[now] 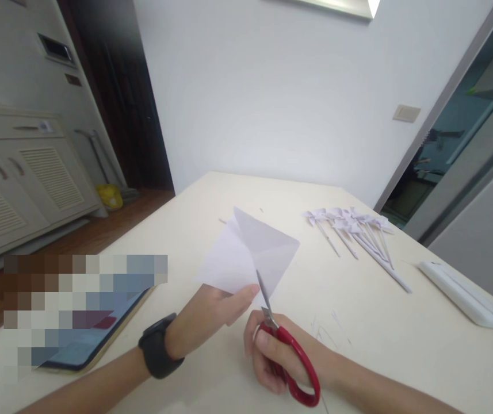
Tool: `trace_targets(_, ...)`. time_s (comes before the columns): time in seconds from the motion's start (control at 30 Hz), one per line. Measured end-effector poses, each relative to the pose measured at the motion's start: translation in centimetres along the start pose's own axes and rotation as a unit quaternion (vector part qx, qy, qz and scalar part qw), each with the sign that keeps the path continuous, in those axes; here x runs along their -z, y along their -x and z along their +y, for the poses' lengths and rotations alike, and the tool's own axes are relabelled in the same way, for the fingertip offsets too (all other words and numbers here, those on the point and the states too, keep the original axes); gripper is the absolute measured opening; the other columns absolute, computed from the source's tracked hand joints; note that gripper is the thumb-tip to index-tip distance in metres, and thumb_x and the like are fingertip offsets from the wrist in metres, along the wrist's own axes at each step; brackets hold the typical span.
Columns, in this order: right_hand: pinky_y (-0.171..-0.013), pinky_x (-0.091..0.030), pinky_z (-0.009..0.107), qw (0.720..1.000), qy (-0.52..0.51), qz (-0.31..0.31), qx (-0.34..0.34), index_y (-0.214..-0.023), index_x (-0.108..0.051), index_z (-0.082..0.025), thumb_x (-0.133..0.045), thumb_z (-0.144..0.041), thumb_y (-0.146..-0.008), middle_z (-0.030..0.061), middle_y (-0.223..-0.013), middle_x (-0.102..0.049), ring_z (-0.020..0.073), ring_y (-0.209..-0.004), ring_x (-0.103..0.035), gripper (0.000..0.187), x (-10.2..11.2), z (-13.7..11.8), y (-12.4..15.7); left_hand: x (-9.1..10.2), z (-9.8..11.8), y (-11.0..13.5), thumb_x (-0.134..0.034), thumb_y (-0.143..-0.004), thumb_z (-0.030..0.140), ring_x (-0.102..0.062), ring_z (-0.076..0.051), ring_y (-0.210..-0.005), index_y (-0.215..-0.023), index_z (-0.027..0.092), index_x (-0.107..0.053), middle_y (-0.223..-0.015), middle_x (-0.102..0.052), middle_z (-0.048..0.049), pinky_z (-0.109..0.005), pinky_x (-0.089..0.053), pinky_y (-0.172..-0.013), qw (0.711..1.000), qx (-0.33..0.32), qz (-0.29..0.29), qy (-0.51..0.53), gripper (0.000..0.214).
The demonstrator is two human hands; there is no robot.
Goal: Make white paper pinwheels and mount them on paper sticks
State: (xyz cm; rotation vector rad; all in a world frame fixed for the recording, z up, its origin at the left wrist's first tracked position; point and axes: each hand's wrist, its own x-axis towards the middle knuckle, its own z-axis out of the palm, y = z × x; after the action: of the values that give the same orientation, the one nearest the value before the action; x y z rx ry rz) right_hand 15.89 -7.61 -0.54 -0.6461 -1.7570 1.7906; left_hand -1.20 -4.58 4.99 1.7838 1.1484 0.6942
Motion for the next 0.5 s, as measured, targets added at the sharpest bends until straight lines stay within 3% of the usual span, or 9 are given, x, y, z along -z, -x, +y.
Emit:
trace_targets(0.13,-0.039,-0.033,0.016,1.000,-0.004,0.011,-0.011,-0.090,-0.045,-0.014,-0.032,-0.053,-0.091,-0.0046,-0.051,-0.049,0.0054,-0.038,-0.040,0.041,-0.40,0.50,0.12,-0.13,0.02,0.04,-0.042,-0.084,0.033,-0.038,-0.012,-0.046,-0.043,0.022,-0.033,-0.042,-0.034,0.0058,-0.027,-0.036,-0.055,1.000,0.002,0.003,0.010,0.044)
trace_targets(0.5,-0.039,-0.028,0.018,0.991,0.048,0.072,-0.107,-0.073,-0.047,-0.016,-0.040,-0.052,-0.088,-0.0052,-0.045,-0.047,0.0054,-0.036,-0.037,0.040,-0.53,0.90,0.47,-0.30,-0.14,-0.06,-0.044,-0.082,0.034,-0.036,-0.012,-0.044,-0.041,0.022,-0.033,-0.040,-0.033,0.0057,-0.027,-0.036,-0.053,0.999,0.014,0.011,0.043,0.044)
